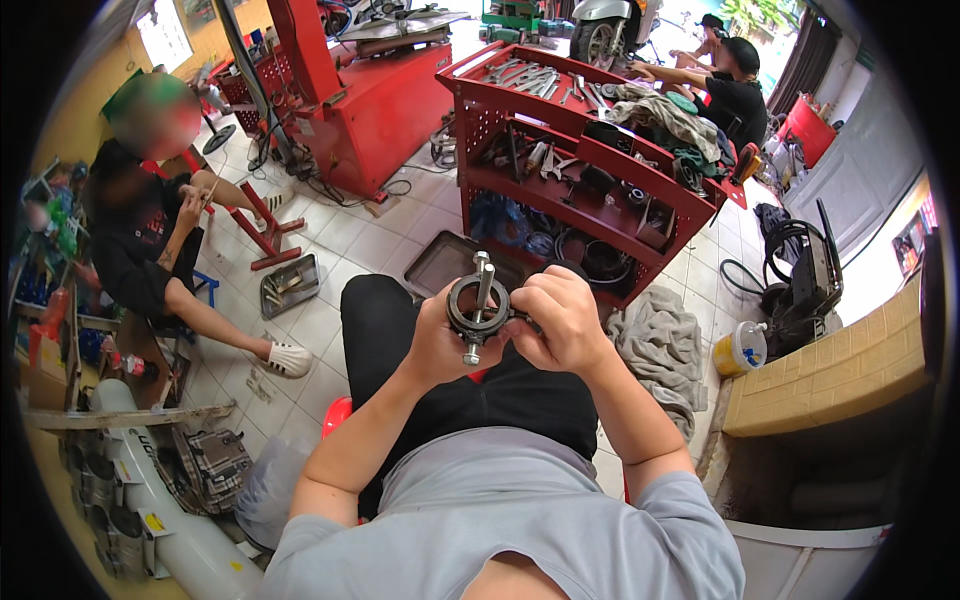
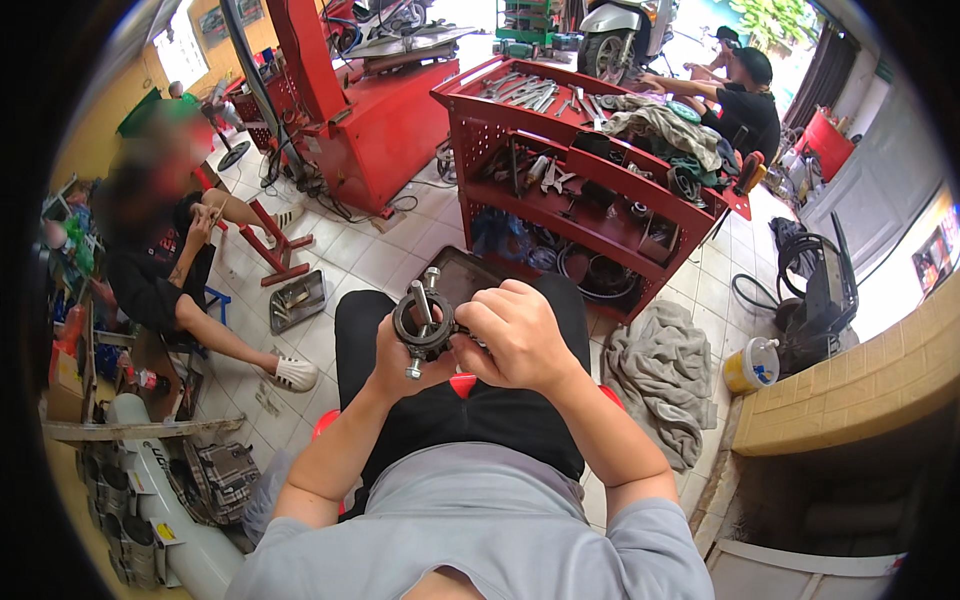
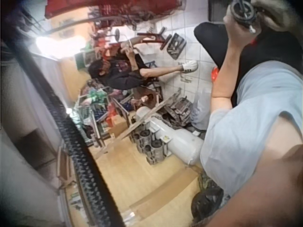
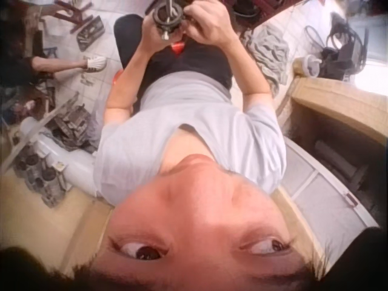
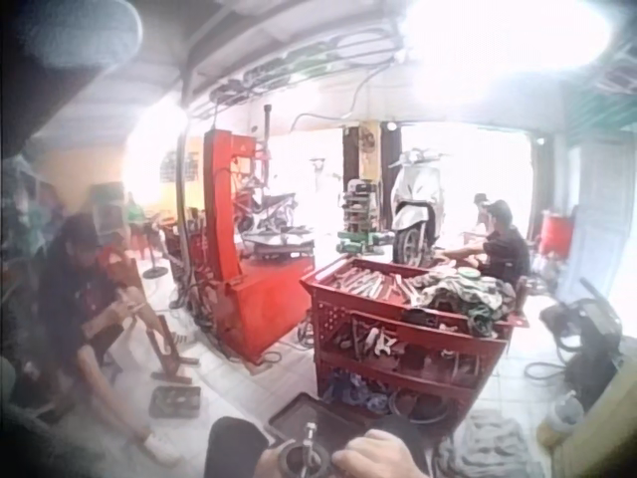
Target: The person sits on a low stool in a workshop and assembles a mechanical component, likely a carburetor, by hand. They insert a metal rod into the central housing and tighten a ring around it, occasionally reaching for small parts from a metal tray on the floor.
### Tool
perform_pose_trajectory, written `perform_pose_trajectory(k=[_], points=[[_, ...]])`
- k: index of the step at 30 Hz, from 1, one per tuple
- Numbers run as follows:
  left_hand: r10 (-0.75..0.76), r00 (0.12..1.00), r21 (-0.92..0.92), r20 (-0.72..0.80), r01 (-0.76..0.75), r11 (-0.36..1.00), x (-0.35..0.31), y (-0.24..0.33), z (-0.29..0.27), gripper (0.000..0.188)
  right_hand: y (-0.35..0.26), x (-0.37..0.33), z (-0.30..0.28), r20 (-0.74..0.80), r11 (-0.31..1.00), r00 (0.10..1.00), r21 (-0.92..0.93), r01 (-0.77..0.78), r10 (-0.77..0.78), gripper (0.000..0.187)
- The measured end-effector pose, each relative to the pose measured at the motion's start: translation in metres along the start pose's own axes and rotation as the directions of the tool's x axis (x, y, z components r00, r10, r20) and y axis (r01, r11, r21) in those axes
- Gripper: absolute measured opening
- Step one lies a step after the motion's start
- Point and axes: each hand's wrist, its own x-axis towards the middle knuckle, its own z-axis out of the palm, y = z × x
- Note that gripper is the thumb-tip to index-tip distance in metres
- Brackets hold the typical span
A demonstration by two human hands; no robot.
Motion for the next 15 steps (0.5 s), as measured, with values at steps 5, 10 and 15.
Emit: perform_pose_trajectory(k=[5, 10, 15], points=[[-0.153, 0.988, -0.193, 0.017, 0.153, 0.969, -0.003, -0.001, 0.005, 0.036, 0.004, -0.004, 0.004, 0.013, 0.998, 0.999, -0.047, -0.038, 0.038, 0.017], [-0.269, 0.958, -0.285, 0.099, 0.286, 0.915, -0.006, -0.015, 0.005, 0.039, 0.008, -0.009, 0.011, 0.01, 0.993, 0.993, -0.042, -0.114, 0.114, 0.015], [-0.322, 0.941, -0.352, 0.106, 0.338, 0.873, -0.004, -0.018, 0.008, 0.041, 0.015, -0.011, 0.016, -0.005, 0.979, 0.98, 0.036, -0.2, 0.2, 0.012]])
